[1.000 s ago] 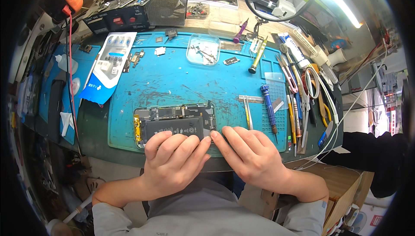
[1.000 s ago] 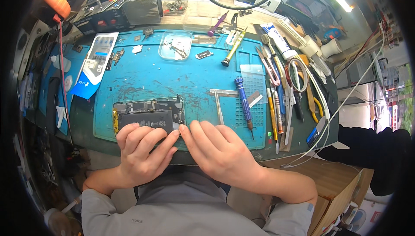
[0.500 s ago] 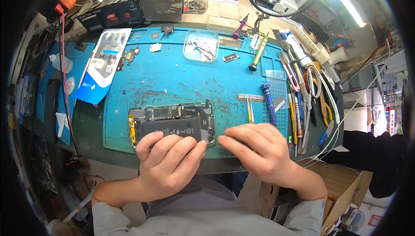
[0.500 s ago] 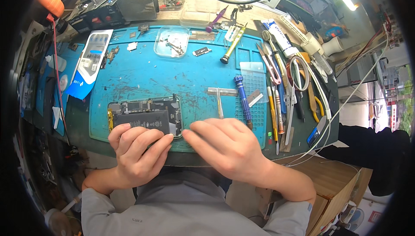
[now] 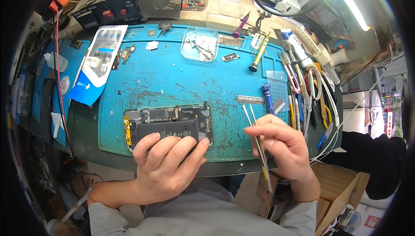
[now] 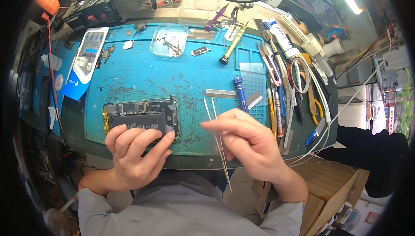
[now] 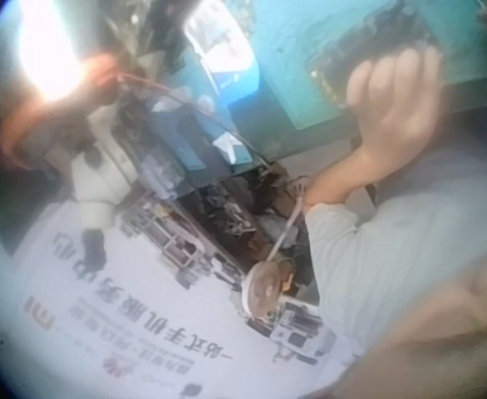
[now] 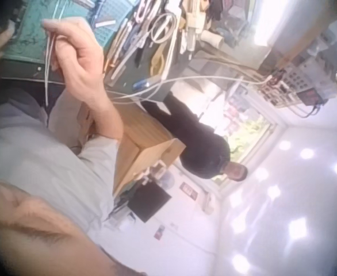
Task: The person uses a screwdriver and tweezers to remove screws and small components from a disassembled smartphone on a workbench. They place removed parts into a small container and continue to manipulate internal components with precision tools.
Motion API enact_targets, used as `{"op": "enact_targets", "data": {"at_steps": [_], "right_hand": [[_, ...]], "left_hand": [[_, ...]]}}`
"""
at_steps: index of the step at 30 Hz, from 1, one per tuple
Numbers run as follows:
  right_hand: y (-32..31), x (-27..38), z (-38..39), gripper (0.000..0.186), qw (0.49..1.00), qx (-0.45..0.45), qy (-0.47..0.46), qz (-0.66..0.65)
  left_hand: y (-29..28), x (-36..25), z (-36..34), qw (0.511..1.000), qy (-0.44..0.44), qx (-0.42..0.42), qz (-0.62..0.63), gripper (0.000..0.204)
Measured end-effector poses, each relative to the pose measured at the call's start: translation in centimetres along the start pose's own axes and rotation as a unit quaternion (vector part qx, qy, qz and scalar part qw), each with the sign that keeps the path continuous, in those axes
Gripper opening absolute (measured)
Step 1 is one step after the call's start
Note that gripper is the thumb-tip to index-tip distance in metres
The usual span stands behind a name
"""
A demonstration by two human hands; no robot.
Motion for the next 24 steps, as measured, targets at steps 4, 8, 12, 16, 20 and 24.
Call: {"op": "enact_targets", "data": {"at_steps": [4,8,12,16,20,24], "right_hand": [[1.8,-0.7,0.0,0.03,0.998,-0.003,-0.054,-0.044],[1.4,-1.1,-1.3,0.026,0.945,0.034,-0.219,0.242],[2.4,-2.7,-1.8,0.023,0.96,0.028,-0.217,0.174],[2.5,-2.9,-2.4,0.022,0.96,0.053,-0.21,0.18],[2.7,-2.8,-2.6,0.021,0.954,0.058,-0.21,0.207],[2.8,-2.7,-2.6,0.02,0.952,0.058,-0.212,0.213]], "left_hand": [[0.0,0.1,-0.4,1.0,-0.001,-0.002,0.002,0.036],[0.1,0.2,-0.5,1.0,-0.008,-0.007,0.012,0.035],[0.1,0.2,-0.4,1.0,-0.014,0.0,0.027,0.04],[0.0,0.3,-0.4,0.999,-0.009,0.013,0.033,0.048],[0.1,0.2,-0.3,0.999,-0.011,0.012,0.027,0.049],[0.1,0.2,-0.3,1.0,-0.002,0.007,0.013,0.048]]}}
Point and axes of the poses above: each hand's wrist, its own z-axis away from the middle knuckle, its own y-axis out of the palm, x = y × z, the point moved 1 cm from there along -z, towards the middle knuckle, and after that the axes turned 3 degrees about x, right-handed, at the moved point
